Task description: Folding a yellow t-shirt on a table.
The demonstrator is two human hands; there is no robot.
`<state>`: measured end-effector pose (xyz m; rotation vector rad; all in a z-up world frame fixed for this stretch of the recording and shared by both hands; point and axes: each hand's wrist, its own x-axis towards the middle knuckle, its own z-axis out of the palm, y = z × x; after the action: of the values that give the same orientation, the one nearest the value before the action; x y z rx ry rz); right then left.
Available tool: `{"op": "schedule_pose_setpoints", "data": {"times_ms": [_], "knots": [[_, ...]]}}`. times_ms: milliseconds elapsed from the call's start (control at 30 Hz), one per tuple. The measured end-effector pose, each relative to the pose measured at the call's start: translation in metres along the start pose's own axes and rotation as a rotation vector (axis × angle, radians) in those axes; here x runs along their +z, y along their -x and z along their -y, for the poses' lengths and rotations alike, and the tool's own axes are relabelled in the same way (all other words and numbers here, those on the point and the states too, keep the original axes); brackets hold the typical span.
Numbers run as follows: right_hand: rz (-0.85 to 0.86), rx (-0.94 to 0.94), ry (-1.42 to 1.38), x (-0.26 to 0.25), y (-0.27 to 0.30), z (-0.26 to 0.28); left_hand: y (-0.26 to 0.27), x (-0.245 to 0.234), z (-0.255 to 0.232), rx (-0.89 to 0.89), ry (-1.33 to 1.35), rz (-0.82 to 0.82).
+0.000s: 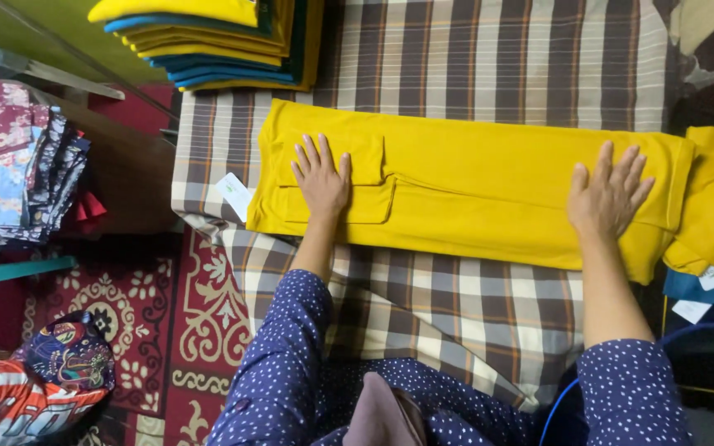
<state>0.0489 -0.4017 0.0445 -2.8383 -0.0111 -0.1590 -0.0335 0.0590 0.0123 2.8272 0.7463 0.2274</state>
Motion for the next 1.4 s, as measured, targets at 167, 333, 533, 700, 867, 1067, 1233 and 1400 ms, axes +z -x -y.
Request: {"op": "schedule_pose_setpoints", "data": {"times_ms": [167,333,533,700,867,1067,1233,1400], "knots": [[-0.039,-0.007,0.018,0.008,0.0,-0.006,0.014,-0.083,-0.058,0.383,0.043,0.475],[-0.123,-0.052,0.084,0.021,-0.001,-0.016,0.039,-0.077,-0.099,0.707,-0.007,0.518],[-0.052,0.013,0.081,0.019,-0.003,-0.012,0.05,-0.037,-0.149,0.705,0.072,0.466],[0.106,0.111,0.079,-0.002,0.0,0.004,0.026,0.022,-0.192,0.518,0.058,0.438],[0.058,0.075,0.054,0.0,0.001,0.002,0.03,0.002,-0.22,0.574,-0.005,0.463],[-0.065,-0.038,0.055,0.008,0.0,-0.007,-0.02,-0.019,-0.16,0.594,0.563,0.274],[0.047,0.032,0.021,-0.002,-0.003,0.002,-0.057,-0.041,-0.018,0.135,0.22,0.155],[0.077,0.058,0.004,-0.004,-0.004,0.008,-0.102,0.007,0.06,0.036,-0.012,0.143]]}}
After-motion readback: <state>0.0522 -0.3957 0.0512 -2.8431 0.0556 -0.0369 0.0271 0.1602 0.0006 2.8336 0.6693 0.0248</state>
